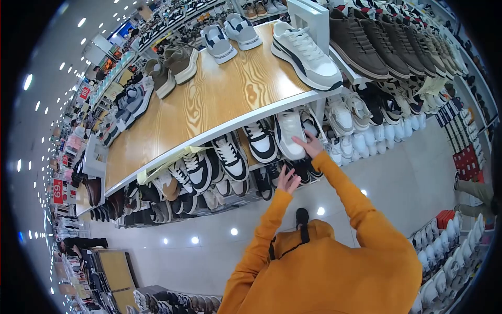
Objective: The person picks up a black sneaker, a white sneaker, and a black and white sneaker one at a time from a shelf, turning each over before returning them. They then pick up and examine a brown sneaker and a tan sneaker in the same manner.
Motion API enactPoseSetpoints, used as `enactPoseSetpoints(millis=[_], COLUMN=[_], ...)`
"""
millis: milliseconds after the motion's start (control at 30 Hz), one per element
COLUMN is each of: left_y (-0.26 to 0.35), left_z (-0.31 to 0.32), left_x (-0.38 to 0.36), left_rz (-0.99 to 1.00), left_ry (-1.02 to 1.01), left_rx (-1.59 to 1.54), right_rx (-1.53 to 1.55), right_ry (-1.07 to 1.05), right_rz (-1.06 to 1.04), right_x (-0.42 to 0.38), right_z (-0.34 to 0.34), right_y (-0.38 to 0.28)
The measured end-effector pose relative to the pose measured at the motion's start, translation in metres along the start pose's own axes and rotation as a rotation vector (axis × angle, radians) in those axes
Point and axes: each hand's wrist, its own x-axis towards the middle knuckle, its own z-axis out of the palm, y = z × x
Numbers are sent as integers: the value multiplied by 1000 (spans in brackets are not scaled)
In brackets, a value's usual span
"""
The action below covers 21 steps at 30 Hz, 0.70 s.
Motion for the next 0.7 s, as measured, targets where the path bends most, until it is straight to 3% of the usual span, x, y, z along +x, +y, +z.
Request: enactPoseSetpoints(millis=[100,233,333,367,467,500,567,633,667,700], left_y=[-2,-17,-16,-11,-11,-13,-16,-9,-10,-11], left_z=[-16,-28,-18,-8,11,15,26,46,54,61], left_x=[-37,-69,-87,-93,-93,-93,-97,-96,-92,-89], left_rz=[-16,-97,-124,-135,-174,-193,-215,-246,-251,-257], left_ry=[-7,61,45,33,-41,-70,-117,-104,-92,-74], left_rx=[23,-95,-70,-50,-73,-91,-89,-66,-112,-159], right_rx=[-13,-198,-379,-568,-542,-522,-401,-193,-410,-472], right_ry=[-62,-68,-73,8,-58,-45,-93,-153,-70,15], right_rz=[31,15,-95,-95,-390,-52,-185,-292,-566,-691], right_x=[55,61,54,61,48,-10,-67,-73,-70,-81], right_z=[-13,-19,-27,-34,-55,-40,-44,-58,-69,-66], right_y=[47,57,70,90,112,46,-7,-25,-39,-75])
